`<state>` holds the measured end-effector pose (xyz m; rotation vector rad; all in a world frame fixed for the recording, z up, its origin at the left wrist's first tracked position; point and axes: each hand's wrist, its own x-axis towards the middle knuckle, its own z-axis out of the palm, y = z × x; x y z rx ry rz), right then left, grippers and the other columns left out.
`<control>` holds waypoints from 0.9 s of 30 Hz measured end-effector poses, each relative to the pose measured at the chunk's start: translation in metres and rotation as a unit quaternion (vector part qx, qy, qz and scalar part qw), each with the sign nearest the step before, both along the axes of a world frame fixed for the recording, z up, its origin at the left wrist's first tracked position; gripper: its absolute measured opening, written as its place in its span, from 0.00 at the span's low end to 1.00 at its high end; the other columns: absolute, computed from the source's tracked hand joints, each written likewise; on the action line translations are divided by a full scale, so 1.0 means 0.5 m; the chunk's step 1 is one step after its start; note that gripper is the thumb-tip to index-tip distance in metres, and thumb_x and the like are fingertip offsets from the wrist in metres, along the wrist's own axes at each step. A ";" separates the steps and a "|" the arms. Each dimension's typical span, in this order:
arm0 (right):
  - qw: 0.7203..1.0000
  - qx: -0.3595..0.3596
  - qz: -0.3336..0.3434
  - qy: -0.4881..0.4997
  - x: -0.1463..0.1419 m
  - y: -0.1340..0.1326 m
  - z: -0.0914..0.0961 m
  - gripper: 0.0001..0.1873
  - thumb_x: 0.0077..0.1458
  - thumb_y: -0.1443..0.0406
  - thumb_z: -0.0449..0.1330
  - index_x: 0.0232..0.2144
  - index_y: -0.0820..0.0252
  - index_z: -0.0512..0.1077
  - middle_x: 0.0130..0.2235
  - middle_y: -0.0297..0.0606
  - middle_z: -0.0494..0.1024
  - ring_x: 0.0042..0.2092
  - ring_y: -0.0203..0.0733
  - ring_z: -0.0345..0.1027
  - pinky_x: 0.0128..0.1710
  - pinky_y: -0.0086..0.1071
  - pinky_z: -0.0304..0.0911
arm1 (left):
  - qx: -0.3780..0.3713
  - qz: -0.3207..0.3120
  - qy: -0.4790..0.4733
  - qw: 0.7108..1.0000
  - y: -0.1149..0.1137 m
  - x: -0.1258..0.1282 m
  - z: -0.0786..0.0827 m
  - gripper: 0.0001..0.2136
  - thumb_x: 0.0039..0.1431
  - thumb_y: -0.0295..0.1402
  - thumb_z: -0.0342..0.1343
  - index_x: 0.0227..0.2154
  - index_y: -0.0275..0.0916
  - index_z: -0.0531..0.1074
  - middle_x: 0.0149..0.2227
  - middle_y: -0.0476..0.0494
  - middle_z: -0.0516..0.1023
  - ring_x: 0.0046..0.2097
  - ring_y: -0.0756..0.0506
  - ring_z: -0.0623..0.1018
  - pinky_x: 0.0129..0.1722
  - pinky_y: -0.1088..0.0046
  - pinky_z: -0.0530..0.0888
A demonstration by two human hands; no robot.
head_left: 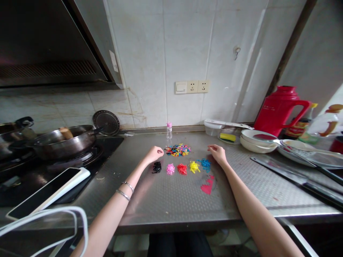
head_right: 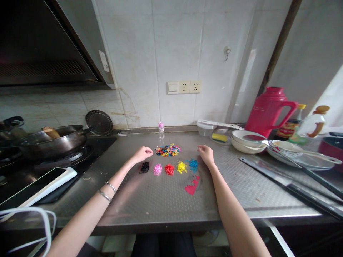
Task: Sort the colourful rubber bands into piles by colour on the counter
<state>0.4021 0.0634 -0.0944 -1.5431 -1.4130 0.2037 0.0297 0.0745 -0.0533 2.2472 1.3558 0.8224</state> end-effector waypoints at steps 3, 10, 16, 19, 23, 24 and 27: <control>1.000 -0.004 -0.005 0.006 0.001 0.000 0.000 0.19 0.44 0.59 0.50 0.33 0.65 0.74 0.26 0.41 0.77 0.29 0.41 0.69 0.33 0.31 0.60 | 0.014 -0.005 0.016 1.000 0.016 0.017 0.003 0.11 0.45 0.33 0.53 0.28 0.33 0.76 0.27 0.42 0.77 0.29 0.48 0.73 0.30 0.75 0.65; 1.000 -0.009 -0.002 0.001 0.000 -0.002 0.001 0.18 0.43 0.61 0.50 0.32 0.65 0.74 0.26 0.41 0.77 0.29 0.40 0.68 0.33 0.30 0.60 | 0.030 -0.022 0.053 0.998 0.038 0.045 -0.007 0.10 0.45 0.32 0.54 0.29 0.34 0.77 0.27 0.42 0.76 0.28 0.48 0.72 0.28 0.75 0.64; 1.000 -0.008 -0.003 -0.010 -0.002 -0.002 0.000 0.18 0.43 0.62 0.50 0.32 0.65 0.74 0.26 0.40 0.77 0.29 0.40 0.68 0.33 0.29 0.60 | 0.025 0.010 0.093 0.995 0.039 0.054 -0.020 0.10 0.46 0.30 0.53 0.29 0.35 0.77 0.28 0.42 0.77 0.30 0.49 0.73 0.31 0.76 0.65; 1.000 -0.009 -0.004 -0.014 -0.002 -0.001 -0.001 0.17 0.43 0.62 0.50 0.32 0.64 0.75 0.25 0.39 0.77 0.29 0.39 0.68 0.32 0.29 0.59 | 0.026 0.021 0.094 0.995 0.037 0.054 -0.024 0.10 0.46 0.31 0.52 0.30 0.35 0.76 0.29 0.42 0.77 0.30 0.49 0.73 0.31 0.76 0.66; 1.000 -0.011 -0.005 -0.017 -0.002 0.000 -0.002 0.17 0.44 0.63 0.50 0.32 0.64 0.75 0.25 0.38 0.77 0.29 0.38 0.68 0.31 0.28 0.59 | 0.037 0.018 0.083 0.996 0.035 0.050 -0.027 0.10 0.47 0.31 0.51 0.30 0.35 0.76 0.29 0.42 0.77 0.30 0.48 0.73 0.31 0.76 0.66; 1.000 -0.011 -0.004 -0.017 -0.001 0.000 -0.002 0.17 0.44 0.63 0.50 0.32 0.64 0.75 0.25 0.38 0.77 0.29 0.38 0.68 0.31 0.28 0.59 | 0.038 0.019 0.081 0.996 0.035 0.050 -0.028 0.10 0.47 0.31 0.51 0.30 0.35 0.76 0.29 0.42 0.77 0.30 0.48 0.74 0.31 0.76 0.66; 1.000 -0.014 -0.004 -0.017 -0.001 0.000 -0.002 0.17 0.43 0.63 0.50 0.32 0.64 0.75 0.25 0.38 0.77 0.29 0.38 0.68 0.31 0.28 0.59 | 0.044 0.015 0.070 0.996 0.034 0.049 -0.028 0.10 0.47 0.31 0.51 0.29 0.35 0.76 0.30 0.41 0.78 0.30 0.48 0.74 0.32 0.76 0.66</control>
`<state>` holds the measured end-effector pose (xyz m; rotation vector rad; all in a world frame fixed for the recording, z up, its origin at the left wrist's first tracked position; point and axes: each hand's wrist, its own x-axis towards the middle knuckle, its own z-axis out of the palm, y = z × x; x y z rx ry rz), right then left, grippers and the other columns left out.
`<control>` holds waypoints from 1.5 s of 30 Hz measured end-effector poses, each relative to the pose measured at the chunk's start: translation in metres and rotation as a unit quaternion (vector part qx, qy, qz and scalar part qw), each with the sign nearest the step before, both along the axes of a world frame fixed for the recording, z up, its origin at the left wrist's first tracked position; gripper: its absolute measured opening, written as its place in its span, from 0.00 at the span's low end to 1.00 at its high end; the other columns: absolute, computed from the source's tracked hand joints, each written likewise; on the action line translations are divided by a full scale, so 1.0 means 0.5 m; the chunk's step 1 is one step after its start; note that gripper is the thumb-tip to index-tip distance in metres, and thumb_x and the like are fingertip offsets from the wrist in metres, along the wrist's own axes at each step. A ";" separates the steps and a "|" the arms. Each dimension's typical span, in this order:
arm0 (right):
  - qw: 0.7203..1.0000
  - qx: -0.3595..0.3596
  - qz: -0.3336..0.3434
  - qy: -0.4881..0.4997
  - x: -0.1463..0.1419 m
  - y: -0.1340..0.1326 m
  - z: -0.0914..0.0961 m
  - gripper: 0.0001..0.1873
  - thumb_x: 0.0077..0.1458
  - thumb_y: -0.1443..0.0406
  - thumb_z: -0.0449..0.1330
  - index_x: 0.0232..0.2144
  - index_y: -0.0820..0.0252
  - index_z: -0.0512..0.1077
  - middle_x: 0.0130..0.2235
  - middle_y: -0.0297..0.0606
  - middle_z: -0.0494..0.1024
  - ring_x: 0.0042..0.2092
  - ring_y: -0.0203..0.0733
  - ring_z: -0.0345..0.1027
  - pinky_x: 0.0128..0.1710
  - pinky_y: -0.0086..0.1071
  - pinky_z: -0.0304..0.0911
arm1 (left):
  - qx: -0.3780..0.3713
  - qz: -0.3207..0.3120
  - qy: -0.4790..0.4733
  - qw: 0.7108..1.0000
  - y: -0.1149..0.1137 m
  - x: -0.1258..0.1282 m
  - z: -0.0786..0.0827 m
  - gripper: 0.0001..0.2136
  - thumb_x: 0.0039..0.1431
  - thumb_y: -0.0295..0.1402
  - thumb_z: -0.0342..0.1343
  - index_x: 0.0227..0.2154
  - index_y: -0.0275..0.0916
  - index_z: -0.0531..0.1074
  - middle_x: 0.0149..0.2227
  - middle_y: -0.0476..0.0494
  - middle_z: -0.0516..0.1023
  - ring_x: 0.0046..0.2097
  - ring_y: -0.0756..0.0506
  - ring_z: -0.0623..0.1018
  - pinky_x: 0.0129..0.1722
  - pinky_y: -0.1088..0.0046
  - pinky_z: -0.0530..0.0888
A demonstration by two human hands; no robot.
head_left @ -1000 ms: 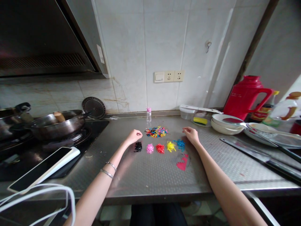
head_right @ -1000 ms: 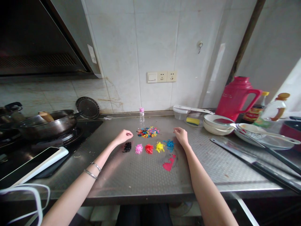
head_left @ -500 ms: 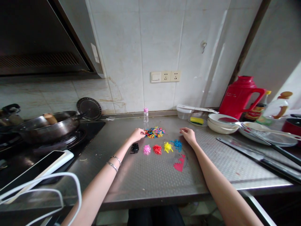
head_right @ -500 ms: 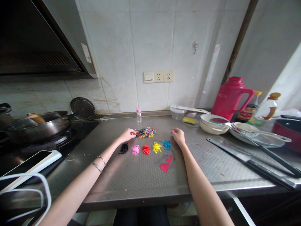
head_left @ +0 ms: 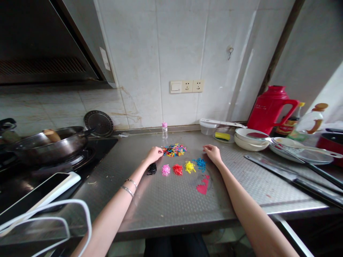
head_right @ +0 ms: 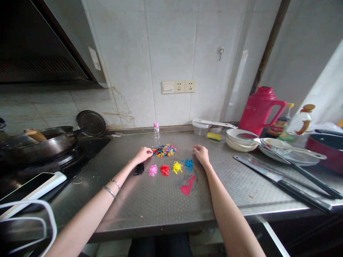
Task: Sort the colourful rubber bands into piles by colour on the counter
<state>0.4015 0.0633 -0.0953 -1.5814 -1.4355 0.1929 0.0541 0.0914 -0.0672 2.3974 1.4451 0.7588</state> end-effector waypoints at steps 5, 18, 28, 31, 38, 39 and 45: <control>1.000 -0.007 0.000 0.002 0.000 0.001 0.000 0.17 0.43 0.63 0.50 0.32 0.64 0.74 0.25 0.38 0.77 0.28 0.38 0.68 0.31 0.28 0.59 | 0.007 -0.001 -0.016 1.000 -0.003 0.001 0.005 0.11 0.49 0.32 0.50 0.28 0.34 0.77 0.30 0.41 0.78 0.31 0.48 0.74 0.33 0.76 0.66; 1.000 -0.014 0.000 0.001 0.000 0.003 -0.002 0.16 0.44 0.63 0.51 0.32 0.63 0.75 0.24 0.38 0.77 0.29 0.38 0.69 0.31 0.28 0.60 | -0.006 -0.038 -0.069 0.997 0.011 -0.017 0.008 0.11 0.47 0.32 0.51 0.26 0.31 0.77 0.28 0.40 0.78 0.30 0.47 0.74 0.32 0.75 0.66; 1.000 -0.022 0.000 0.007 0.003 0.008 -0.008 0.16 0.44 0.63 0.51 0.32 0.63 0.75 0.24 0.38 0.77 0.29 0.38 0.69 0.30 0.27 0.59 | -0.065 -0.059 -0.093 0.992 0.004 -0.039 0.030 0.10 0.45 0.32 0.53 0.24 0.31 0.75 0.25 0.43 0.76 0.28 0.49 0.72 0.30 0.76 0.65; 1.000 -0.028 0.004 0.013 0.005 0.011 -0.010 0.16 0.44 0.63 0.51 0.32 0.63 0.74 0.24 0.37 0.77 0.29 0.38 0.69 0.30 0.27 0.59 | -0.130 -0.065 -0.099 0.985 -0.013 -0.060 0.071 0.11 0.43 0.34 0.54 0.24 0.32 0.75 0.21 0.45 0.74 0.23 0.52 0.68 0.24 0.77 0.63; 0.999 -0.032 0.009 0.013 0.007 0.014 -0.014 0.16 0.43 0.63 0.51 0.32 0.63 0.74 0.24 0.37 0.77 0.29 0.39 0.69 0.30 0.28 0.59 | -0.224 -0.088 -0.054 0.969 -0.069 -0.099 0.135 0.10 0.41 0.35 0.56 0.23 0.33 0.76 0.17 0.49 0.71 0.18 0.55 0.60 0.18 0.78 0.53; 0.999 -0.032 0.009 0.013 0.007 0.014 -0.014 0.16 0.43 0.63 0.51 0.32 0.63 0.74 0.24 0.37 0.77 0.29 0.39 0.69 0.31 0.28 0.60 | -0.231 -0.090 -0.043 0.968 -0.075 -0.101 0.137 0.10 0.40 0.35 0.56 0.22 0.33 0.76 0.17 0.49 0.71 0.18 0.55 0.60 0.18 0.78 0.53; 0.999 -0.041 0.008 0.008 0.006 0.012 -0.012 0.16 0.43 0.63 0.51 0.31 0.62 0.74 0.24 0.37 0.77 0.29 0.39 0.69 0.30 0.28 0.59 | -0.230 -0.104 0.004 0.968 -0.090 -0.107 0.125 0.08 0.39 0.34 0.56 0.18 0.35 0.76 0.18 0.49 0.72 0.20 0.53 0.64 0.21 0.78 0.57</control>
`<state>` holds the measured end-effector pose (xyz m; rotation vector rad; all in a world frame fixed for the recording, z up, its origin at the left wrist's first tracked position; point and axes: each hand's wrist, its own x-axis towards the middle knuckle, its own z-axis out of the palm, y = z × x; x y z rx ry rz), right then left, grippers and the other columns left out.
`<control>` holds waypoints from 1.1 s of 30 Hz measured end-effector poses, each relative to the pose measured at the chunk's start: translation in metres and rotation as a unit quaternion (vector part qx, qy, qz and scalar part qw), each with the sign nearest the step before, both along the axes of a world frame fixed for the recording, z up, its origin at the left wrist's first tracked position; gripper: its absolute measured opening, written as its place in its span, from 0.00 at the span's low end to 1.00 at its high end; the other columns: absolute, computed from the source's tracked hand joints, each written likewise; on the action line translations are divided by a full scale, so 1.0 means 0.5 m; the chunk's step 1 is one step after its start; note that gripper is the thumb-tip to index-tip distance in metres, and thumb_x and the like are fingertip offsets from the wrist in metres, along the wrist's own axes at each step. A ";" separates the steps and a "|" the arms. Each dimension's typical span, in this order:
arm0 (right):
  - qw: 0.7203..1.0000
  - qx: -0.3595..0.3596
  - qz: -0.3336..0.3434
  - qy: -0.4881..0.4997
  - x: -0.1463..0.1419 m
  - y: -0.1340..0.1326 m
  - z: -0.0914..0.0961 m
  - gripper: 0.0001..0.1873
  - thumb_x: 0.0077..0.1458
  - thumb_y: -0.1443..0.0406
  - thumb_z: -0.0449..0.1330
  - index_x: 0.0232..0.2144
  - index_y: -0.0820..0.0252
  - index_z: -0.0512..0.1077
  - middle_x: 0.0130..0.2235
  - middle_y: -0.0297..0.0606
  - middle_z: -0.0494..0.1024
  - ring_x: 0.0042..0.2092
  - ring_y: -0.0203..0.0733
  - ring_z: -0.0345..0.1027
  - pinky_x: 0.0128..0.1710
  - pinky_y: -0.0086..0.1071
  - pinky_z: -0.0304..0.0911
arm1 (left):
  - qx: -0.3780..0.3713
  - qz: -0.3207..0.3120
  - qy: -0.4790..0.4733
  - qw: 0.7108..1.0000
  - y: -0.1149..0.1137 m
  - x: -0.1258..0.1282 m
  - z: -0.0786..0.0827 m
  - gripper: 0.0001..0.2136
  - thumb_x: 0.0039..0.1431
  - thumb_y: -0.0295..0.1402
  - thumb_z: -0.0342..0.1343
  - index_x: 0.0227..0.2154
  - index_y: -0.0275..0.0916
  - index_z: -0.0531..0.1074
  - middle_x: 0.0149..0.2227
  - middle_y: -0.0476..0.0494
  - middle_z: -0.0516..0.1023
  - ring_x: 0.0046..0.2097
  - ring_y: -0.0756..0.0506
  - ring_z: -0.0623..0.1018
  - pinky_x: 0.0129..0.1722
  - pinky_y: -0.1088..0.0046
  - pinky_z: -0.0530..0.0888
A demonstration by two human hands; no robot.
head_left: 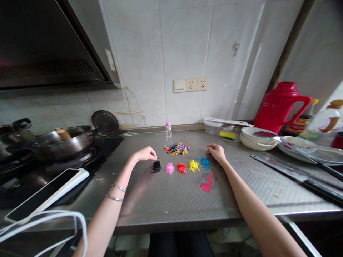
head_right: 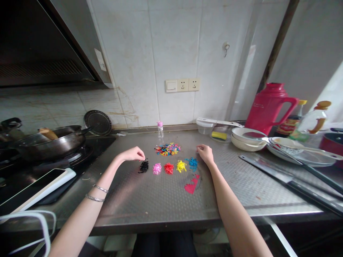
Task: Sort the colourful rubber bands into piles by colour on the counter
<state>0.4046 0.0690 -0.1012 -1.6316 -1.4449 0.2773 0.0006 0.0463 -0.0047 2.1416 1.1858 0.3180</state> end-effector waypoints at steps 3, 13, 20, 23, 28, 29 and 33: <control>1.000 -0.001 -0.001 -0.007 -0.001 -0.001 0.001 0.16 0.43 0.63 0.51 0.32 0.62 0.74 0.23 0.37 0.77 0.29 0.39 0.69 0.30 0.28 0.59 | -0.003 -0.002 0.019 1.000 0.000 -0.003 -0.008 0.09 0.39 0.35 0.56 0.21 0.35 0.76 0.18 0.49 0.72 0.20 0.53 0.63 0.20 0.78 0.56; 1.000 0.007 0.003 -0.017 0.002 -0.001 -0.002 0.16 0.44 0.62 0.51 0.32 0.63 0.74 0.24 0.38 0.77 0.29 0.39 0.69 0.30 0.28 0.59 | -0.025 0.074 -0.052 0.996 0.009 -0.023 -0.020 0.16 0.45 0.43 0.54 0.28 0.32 0.75 0.18 0.49 0.68 0.16 0.57 0.57 0.16 0.80 0.50; 0.994 0.029 0.057 -0.090 -0.047 -0.014 0.039 0.14 0.46 0.62 0.53 0.33 0.60 0.75 0.30 0.38 0.77 0.32 0.38 0.69 0.33 0.28 0.61 | 0.002 0.149 -0.138 0.979 0.028 -0.016 -0.049 0.18 0.48 0.44 0.51 0.30 0.31 0.73 0.18 0.50 0.66 0.16 0.57 0.57 0.15 0.81 0.51; 0.983 0.034 0.125 -0.127 -0.087 -0.024 0.055 0.13 0.46 0.64 0.53 0.33 0.59 0.75 0.33 0.38 0.77 0.33 0.37 0.68 0.36 0.28 0.61 | 0.010 0.155 -0.145 0.977 0.024 -0.006 -0.051 0.18 0.48 0.43 0.51 0.30 0.31 0.73 0.18 0.51 0.65 0.17 0.57 0.57 0.15 0.81 0.51; 0.969 -0.003 0.200 -0.146 -0.134 -0.018 0.052 0.13 0.46 0.66 0.53 0.33 0.59 0.75 0.34 0.38 0.77 0.34 0.38 0.69 0.37 0.27 0.61 | 0.026 0.144 -0.139 0.979 0.017 0.010 -0.046 0.16 0.48 0.42 0.52 0.28 0.30 0.73 0.16 0.51 0.65 0.17 0.57 0.58 0.16 0.81 0.53; 0.966 -0.013 0.208 -0.150 -0.140 -0.014 0.051 0.13 0.46 0.66 0.53 0.33 0.59 0.75 0.33 0.38 0.77 0.34 0.38 0.69 0.37 0.27 0.61 | 0.031 0.140 -0.138 0.980 0.017 0.012 -0.046 0.16 0.48 0.42 0.52 0.28 0.30 0.73 0.16 0.51 0.66 0.17 0.57 0.58 0.17 0.80 0.53; 0.958 -0.046 0.219 -0.176 -0.160 0.004 0.053 0.14 0.43 0.67 0.54 0.33 0.57 0.76 0.30 0.35 0.77 0.32 0.38 0.69 0.33 0.25 0.60 | 0.053 0.129 -0.138 0.981 0.022 0.014 -0.047 0.16 0.48 0.41 0.52 0.27 0.31 0.74 0.16 0.50 0.67 0.18 0.56 0.60 0.18 0.80 0.56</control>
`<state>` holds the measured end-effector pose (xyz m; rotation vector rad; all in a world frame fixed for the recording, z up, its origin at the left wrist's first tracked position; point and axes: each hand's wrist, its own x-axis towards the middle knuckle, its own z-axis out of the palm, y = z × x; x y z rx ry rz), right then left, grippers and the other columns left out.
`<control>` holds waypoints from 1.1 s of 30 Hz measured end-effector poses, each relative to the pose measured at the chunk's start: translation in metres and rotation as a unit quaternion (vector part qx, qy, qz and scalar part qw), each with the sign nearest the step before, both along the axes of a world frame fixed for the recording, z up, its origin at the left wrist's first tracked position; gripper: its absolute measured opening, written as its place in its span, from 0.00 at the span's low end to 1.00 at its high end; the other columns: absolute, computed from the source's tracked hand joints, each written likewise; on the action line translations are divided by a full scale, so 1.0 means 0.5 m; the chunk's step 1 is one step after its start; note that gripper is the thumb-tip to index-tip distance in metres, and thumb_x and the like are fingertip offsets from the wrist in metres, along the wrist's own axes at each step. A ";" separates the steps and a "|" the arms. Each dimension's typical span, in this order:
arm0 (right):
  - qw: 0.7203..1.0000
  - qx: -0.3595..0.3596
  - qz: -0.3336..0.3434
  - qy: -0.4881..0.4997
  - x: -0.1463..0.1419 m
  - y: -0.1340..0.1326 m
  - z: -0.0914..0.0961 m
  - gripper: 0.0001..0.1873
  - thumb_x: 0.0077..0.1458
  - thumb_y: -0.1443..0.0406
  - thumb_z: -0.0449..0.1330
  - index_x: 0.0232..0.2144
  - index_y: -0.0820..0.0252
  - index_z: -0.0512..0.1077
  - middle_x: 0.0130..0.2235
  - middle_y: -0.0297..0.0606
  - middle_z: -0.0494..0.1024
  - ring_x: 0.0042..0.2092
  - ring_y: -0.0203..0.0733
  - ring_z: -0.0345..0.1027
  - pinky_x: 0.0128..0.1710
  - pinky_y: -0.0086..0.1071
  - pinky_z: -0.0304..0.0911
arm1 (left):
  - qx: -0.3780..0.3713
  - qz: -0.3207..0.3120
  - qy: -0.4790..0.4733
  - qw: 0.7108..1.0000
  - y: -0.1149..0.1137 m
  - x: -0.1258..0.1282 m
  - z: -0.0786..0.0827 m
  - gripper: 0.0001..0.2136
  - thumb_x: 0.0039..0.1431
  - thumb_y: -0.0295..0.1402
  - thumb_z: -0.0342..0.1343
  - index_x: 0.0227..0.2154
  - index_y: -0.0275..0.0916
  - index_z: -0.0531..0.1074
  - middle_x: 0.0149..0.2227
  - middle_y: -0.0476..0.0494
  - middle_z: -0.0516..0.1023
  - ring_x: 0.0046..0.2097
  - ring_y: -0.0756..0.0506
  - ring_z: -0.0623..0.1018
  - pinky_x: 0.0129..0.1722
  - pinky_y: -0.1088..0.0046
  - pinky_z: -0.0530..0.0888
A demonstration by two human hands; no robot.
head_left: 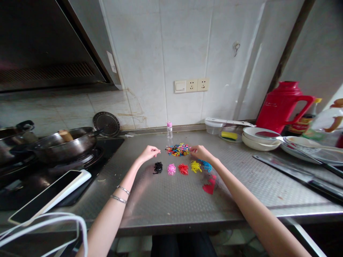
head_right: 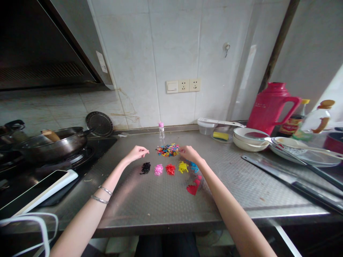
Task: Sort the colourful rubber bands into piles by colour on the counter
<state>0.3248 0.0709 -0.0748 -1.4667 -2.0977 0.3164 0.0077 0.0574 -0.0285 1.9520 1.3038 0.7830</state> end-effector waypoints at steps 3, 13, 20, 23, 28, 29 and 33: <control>1.000 -0.012 -0.003 -0.022 -0.013 0.010 0.006 0.15 0.41 0.69 0.55 0.32 0.55 0.76 0.28 0.34 0.77 0.33 0.38 0.69 0.32 0.24 0.60 | 0.010 0.002 0.011 1.000 0.004 -0.001 -0.004 0.16 0.48 0.41 0.52 0.27 0.31 0.74 0.16 0.49 0.67 0.19 0.55 0.62 0.19 0.79 0.57; 0.997 0.014 -0.010 -0.073 -0.008 0.012 0.006 0.13 0.43 0.69 0.53 0.30 0.55 0.76 0.32 0.34 0.77 0.34 0.37 0.69 0.34 0.23 0.59 | 0.022 -0.009 0.025 0.999 -0.001 0.007 -0.001 0.16 0.48 0.42 0.51 0.26 0.31 0.74 0.17 0.49 0.69 0.21 0.53 0.64 0.22 0.78 0.59; 0.994 0.044 -0.014 -0.097 -0.014 0.009 0.001 0.12 0.46 0.66 0.54 0.33 0.53 0.75 0.35 0.35 0.76 0.36 0.36 0.67 0.33 0.23 0.57 | 0.025 -0.023 0.018 0.999 -0.012 0.017 0.006 0.15 0.49 0.41 0.51 0.26 0.31 0.74 0.17 0.49 0.68 0.21 0.53 0.64 0.22 0.78 0.58; 0.992 0.050 -0.013 -0.114 -0.014 0.010 -0.001 0.10 0.48 0.66 0.52 0.29 0.56 0.74 0.33 0.36 0.75 0.34 0.36 0.66 0.31 0.23 0.55 | 0.024 -0.023 0.018 0.999 -0.012 0.017 0.005 0.15 0.48 0.41 0.52 0.26 0.31 0.74 0.17 0.49 0.68 0.21 0.53 0.64 0.22 0.78 0.58; 0.991 0.043 -0.014 -0.124 -0.009 0.011 -0.001 0.09 0.49 0.65 0.53 0.29 0.57 0.73 0.34 0.37 0.73 0.36 0.35 0.65 0.33 0.22 0.54 | 0.026 -0.024 0.023 0.999 -0.006 0.014 -0.002 0.16 0.48 0.41 0.51 0.26 0.31 0.74 0.17 0.49 0.68 0.21 0.53 0.64 0.22 0.78 0.59; 0.991 0.038 -0.015 -0.129 -0.008 0.011 -0.001 0.08 0.50 0.65 0.53 0.30 0.58 0.72 0.35 0.37 0.72 0.36 0.35 0.65 0.33 0.22 0.54 | 0.026 -0.024 0.024 0.999 -0.004 0.014 -0.004 0.16 0.48 0.41 0.51 0.26 0.31 0.74 0.17 0.49 0.68 0.21 0.53 0.65 0.23 0.78 0.59; 0.988 0.030 -0.015 -0.150 -0.008 0.007 -0.001 0.08 0.52 0.65 0.51 0.31 0.59 0.70 0.36 0.38 0.71 0.36 0.34 0.64 0.33 0.23 0.54 | 0.025 -0.027 0.027 0.999 0.000 0.013 -0.012 0.17 0.48 0.42 0.51 0.26 0.31 0.74 0.17 0.48 0.69 0.22 0.52 0.66 0.23 0.77 0.60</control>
